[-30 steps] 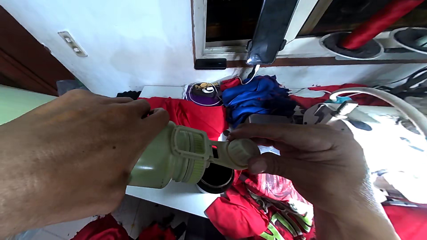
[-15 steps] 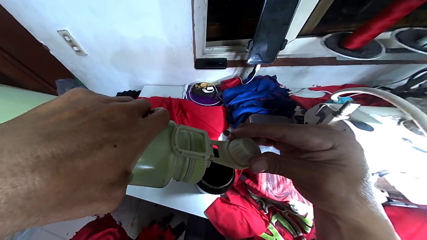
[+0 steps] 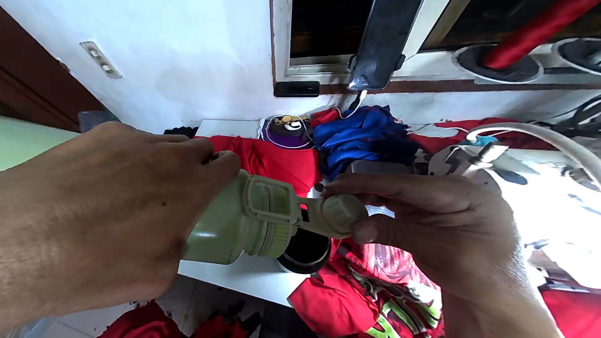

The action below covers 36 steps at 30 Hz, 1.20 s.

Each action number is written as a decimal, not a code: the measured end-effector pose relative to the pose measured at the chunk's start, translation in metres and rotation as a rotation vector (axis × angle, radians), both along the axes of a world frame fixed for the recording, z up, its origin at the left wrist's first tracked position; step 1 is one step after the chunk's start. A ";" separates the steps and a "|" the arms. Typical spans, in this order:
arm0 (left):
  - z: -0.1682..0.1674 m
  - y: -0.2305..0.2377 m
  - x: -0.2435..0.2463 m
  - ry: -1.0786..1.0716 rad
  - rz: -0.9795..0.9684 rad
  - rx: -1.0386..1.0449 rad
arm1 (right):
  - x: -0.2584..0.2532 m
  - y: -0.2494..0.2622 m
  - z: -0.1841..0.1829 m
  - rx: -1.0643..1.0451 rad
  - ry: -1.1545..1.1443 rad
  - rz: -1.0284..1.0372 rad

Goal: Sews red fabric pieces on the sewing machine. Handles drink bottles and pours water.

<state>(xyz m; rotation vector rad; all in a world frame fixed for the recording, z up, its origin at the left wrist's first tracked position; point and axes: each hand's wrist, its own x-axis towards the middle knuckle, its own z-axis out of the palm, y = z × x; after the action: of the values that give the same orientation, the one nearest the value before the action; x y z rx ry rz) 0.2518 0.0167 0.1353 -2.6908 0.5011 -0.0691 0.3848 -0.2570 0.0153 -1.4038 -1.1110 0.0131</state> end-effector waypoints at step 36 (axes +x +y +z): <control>0.007 -0.004 0.003 0.028 -0.025 0.033 | -0.001 -0.003 -0.001 -0.002 0.010 -0.003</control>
<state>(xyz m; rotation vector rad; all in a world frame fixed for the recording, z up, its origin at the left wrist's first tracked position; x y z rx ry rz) 0.2553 0.0123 0.1428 -2.6569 0.5402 -0.0304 0.3834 -0.2598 0.0147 -1.4053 -1.1006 0.0190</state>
